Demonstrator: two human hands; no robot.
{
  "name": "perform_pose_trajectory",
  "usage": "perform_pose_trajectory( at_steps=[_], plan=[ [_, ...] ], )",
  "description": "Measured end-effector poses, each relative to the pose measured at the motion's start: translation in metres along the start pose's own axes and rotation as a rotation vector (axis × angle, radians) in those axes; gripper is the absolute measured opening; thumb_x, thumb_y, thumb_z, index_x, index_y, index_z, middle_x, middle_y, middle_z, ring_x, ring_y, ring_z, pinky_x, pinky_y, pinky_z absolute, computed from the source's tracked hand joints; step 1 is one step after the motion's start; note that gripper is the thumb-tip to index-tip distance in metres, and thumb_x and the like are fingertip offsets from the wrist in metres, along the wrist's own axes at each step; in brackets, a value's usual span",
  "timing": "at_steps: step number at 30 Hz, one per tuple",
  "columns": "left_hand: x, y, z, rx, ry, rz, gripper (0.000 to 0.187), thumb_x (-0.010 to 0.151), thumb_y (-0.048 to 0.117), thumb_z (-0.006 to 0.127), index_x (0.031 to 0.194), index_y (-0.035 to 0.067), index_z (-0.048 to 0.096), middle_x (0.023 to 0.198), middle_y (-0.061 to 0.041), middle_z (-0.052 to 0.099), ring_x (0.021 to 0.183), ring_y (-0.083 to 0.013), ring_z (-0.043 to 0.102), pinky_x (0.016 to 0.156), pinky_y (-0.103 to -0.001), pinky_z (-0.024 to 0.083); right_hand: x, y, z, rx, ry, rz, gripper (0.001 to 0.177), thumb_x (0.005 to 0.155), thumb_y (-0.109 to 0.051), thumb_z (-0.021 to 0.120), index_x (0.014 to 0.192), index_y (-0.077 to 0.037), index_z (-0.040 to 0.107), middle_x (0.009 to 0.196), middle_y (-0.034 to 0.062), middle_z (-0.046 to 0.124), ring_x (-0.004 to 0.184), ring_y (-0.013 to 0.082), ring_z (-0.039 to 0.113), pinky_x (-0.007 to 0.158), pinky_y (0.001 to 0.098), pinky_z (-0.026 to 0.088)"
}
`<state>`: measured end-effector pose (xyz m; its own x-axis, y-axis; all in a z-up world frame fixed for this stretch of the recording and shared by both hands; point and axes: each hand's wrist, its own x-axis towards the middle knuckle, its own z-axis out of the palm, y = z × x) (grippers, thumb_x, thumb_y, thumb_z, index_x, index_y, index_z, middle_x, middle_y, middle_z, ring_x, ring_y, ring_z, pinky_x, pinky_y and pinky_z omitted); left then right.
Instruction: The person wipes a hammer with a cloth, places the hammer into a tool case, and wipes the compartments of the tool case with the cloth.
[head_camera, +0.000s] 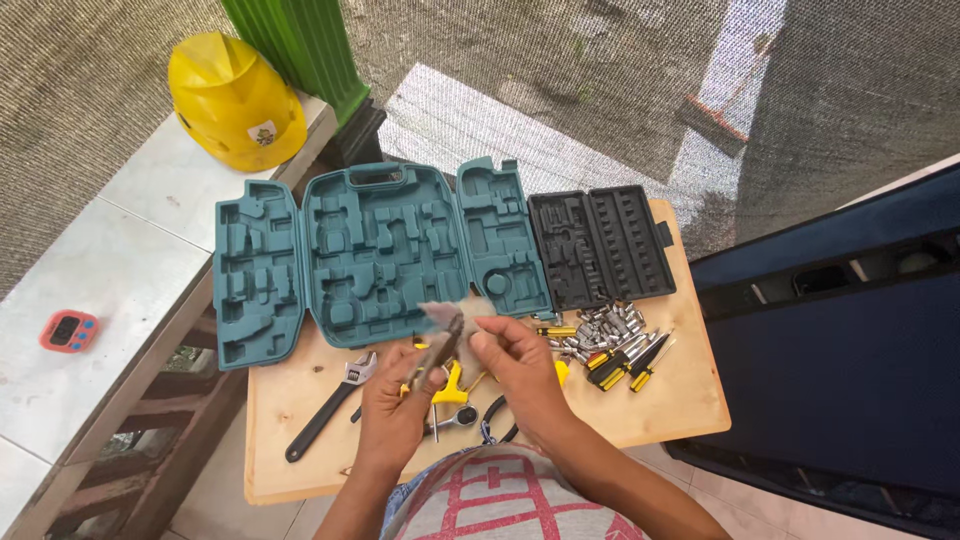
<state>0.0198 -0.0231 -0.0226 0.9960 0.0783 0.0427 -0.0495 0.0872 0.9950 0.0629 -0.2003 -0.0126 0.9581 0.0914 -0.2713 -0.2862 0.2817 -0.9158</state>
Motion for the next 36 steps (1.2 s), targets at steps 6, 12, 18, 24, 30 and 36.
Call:
perform_pose_trajectory(
  at_steps=[6,12,18,24,30,36],
  plan=[
    [0.004,0.000,-0.001,-0.235,0.162,-0.103,0.029,0.096,0.012,0.069,0.123,0.002,0.071,0.116,-0.005,0.075,0.108,-0.0124,0.068,0.098,-0.031,0.054,-0.018,-0.023,0.013,-0.111,-0.214,0.052,0.033,0.096,-0.022,0.063,0.125,-0.007,0.070,0.099,-0.0047,0.072,0.088,0.0038,0.064,0.076,0.0219,0.052],
    [0.000,0.007,0.001,-0.207,0.295,-0.032,0.029,0.099,0.012,0.067,0.126,0.001,0.069,0.114,-0.005,0.074,0.102,-0.0108,0.067,0.093,-0.030,0.056,-0.025,-0.042,0.034,-0.981,-0.197,-0.751,0.037,0.088,-0.018,0.077,0.123,-0.007,0.071,0.090,0.0083,0.057,0.090,0.0273,0.055,0.080,0.0409,0.043],
    [0.005,0.007,-0.015,-0.275,0.545,-0.087,0.022,0.105,0.011,0.062,0.121,-0.002,0.069,0.113,-0.009,0.073,0.106,-0.0137,0.069,0.094,-0.031,0.054,-0.025,-0.035,0.026,-1.103,-0.178,-0.740,0.032,0.086,-0.023,0.079,0.113,-0.008,0.071,0.092,0.0091,0.056,0.095,0.0301,0.054,0.082,0.0445,0.042],
    [0.009,-0.010,-0.047,-0.560,0.632,-0.011,0.020,0.105,0.010,0.061,0.123,0.002,0.064,0.122,-0.008,0.071,0.109,-0.0171,0.070,0.096,-0.030,0.056,-0.017,-0.031,0.000,-1.009,-0.206,-0.562,0.034,0.082,-0.021,0.082,0.110,-0.006,0.072,0.093,0.0101,0.057,0.091,0.0295,0.059,0.080,0.0415,0.048],
    [0.004,-0.017,-0.054,-0.701,0.507,-0.011,0.025,0.110,0.014,0.059,0.131,0.001,0.065,0.124,-0.012,0.070,0.109,-0.0175,0.067,0.088,-0.030,0.053,-0.024,-0.033,-0.001,-0.850,-0.283,-0.295,0.035,0.089,-0.021,0.075,0.122,-0.008,0.071,0.095,0.0093,0.061,0.085,0.0245,0.064,0.078,0.0350,0.052],
    [0.008,-0.015,-0.048,-0.883,0.397,-0.132,0.027,0.107,0.021,0.053,0.129,0.006,0.058,0.122,-0.008,0.069,0.115,-0.0237,0.069,0.099,-0.041,0.056,-0.012,-0.023,-0.005,-0.584,-0.521,-0.328,0.033,0.101,-0.020,0.069,0.130,-0.003,0.069,0.103,0.0069,0.072,0.096,0.0143,0.064,0.088,0.0284,0.051]
  ],
)
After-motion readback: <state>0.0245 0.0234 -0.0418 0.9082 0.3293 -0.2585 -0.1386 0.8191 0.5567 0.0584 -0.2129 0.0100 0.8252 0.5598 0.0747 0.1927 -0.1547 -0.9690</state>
